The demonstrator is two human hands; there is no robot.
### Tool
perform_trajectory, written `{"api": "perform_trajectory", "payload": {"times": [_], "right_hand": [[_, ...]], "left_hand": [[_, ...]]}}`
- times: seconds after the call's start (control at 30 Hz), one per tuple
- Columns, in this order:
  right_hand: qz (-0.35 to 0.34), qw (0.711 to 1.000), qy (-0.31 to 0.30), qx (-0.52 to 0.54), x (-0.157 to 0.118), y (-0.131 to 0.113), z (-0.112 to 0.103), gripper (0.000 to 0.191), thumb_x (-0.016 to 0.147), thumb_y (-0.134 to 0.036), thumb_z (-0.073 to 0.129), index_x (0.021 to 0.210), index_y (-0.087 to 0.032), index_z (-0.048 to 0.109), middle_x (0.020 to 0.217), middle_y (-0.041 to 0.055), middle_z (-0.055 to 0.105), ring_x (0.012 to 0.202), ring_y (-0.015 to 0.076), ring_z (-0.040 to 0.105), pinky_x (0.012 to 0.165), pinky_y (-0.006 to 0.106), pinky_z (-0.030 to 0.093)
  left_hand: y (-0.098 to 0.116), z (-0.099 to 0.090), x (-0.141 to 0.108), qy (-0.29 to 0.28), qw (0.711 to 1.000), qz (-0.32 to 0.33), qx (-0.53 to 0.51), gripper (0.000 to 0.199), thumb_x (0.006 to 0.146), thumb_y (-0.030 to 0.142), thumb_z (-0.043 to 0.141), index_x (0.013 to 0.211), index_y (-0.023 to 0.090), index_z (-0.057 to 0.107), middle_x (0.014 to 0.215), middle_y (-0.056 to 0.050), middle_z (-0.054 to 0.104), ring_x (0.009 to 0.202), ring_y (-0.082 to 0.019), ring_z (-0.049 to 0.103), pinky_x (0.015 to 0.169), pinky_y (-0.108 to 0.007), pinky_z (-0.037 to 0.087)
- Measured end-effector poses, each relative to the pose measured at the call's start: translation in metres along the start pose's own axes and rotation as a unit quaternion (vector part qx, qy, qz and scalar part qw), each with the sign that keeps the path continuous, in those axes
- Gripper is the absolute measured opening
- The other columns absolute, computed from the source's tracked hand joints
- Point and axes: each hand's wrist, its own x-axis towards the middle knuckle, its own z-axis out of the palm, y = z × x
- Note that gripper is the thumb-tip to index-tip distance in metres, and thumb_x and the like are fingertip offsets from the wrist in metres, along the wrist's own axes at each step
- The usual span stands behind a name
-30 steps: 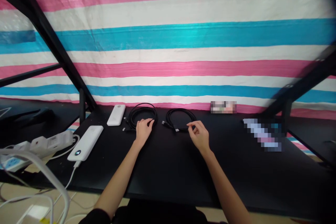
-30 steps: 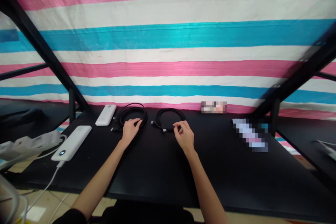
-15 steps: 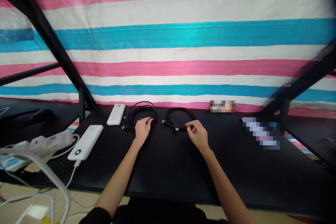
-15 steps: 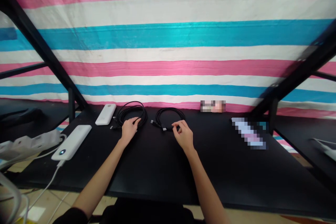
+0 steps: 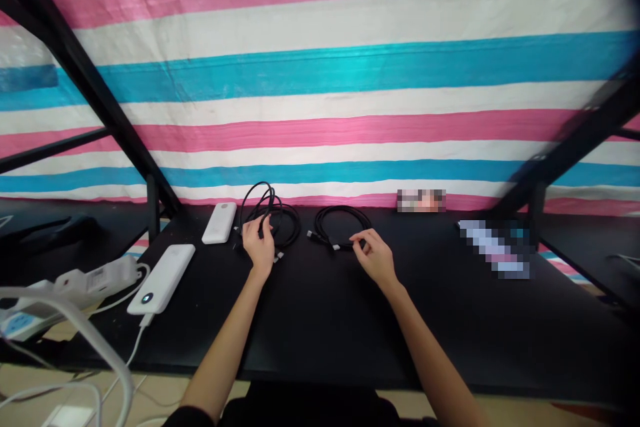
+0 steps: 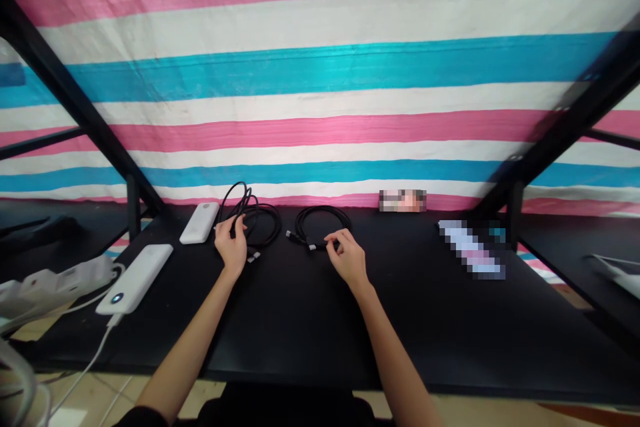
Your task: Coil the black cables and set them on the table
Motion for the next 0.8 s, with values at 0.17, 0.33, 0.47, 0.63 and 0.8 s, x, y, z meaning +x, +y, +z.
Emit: {"api": "perform_trajectory", "payload": {"times": [0.17, 0.33, 0.47, 0.63, 0.8], "right_hand": [[0.0, 1.0, -0.003, -0.007, 0.0, 0.0, 0.0, 0.012, 0.079, -0.019, 0.05, 0.077, -0.021, 0.062, 0.081, -0.0005, 0.06, 0.041, 0.0047, 0.045, 0.05, 0.02, 0.039], [-0.005, 1.0, -0.006, -0.004, -0.001, -0.001, 0.0, 0.014, 0.079, -0.02, 0.049, 0.078, -0.021, 0.063, 0.082, 0.0, 0.061, 0.04, 0.0045, 0.044, 0.05, 0.02, 0.039], [-0.007, 1.0, -0.01, -0.003, -0.001, -0.001, 0.001, 0.013, 0.078, -0.02, 0.049, 0.077, -0.021, 0.063, 0.081, -0.0003, 0.061, 0.04, 0.0044, 0.044, 0.049, 0.02, 0.039], [-0.007, 1.0, -0.012, -0.004, -0.002, 0.0, 0.002, 0.013, 0.078, -0.019, 0.05, 0.077, -0.021, 0.062, 0.082, -0.0009, 0.061, 0.04, 0.0044, 0.044, 0.049, 0.02, 0.039], [-0.01, 1.0, -0.019, 0.001, -0.001, 0.0, 0.001, 0.012, 0.078, -0.019, 0.05, 0.077, -0.021, 0.062, 0.083, -0.0005, 0.062, 0.04, 0.0045, 0.045, 0.049, 0.02, 0.039]], "left_hand": [[0.0, 0.004, -0.004, -0.038, 0.999, -0.004, -0.017, 0.027, 0.086, 0.034, 0.045, 0.088, 0.018, 0.067, 0.062, -0.003, 0.061, 0.08, -0.017, 0.055, 0.079, -0.03, 0.045], [-0.002, 0.009, -0.009, -0.065, 0.998, -0.014, 0.009, 0.027, 0.085, 0.034, 0.047, 0.088, 0.018, 0.068, 0.069, -0.005, 0.063, 0.09, -0.019, 0.055, 0.083, -0.032, 0.045], [-0.006, 0.011, -0.007, -0.085, 0.996, 0.003, 0.031, 0.027, 0.086, 0.035, 0.045, 0.086, 0.02, 0.067, 0.084, -0.005, 0.065, 0.093, -0.02, 0.054, 0.087, -0.034, 0.043], [-0.013, 0.015, -0.009, -0.215, 0.968, 0.032, 0.126, 0.025, 0.081, 0.04, 0.052, 0.086, 0.021, 0.068, 0.092, -0.007, 0.062, 0.091, -0.023, 0.054, 0.082, -0.037, 0.042], [-0.017, 0.017, -0.013, -0.336, 0.92, 0.048, 0.194, 0.023, 0.079, 0.039, 0.055, 0.084, 0.022, 0.069, 0.088, -0.006, 0.063, 0.089, -0.024, 0.055, 0.079, -0.038, 0.041]]}}
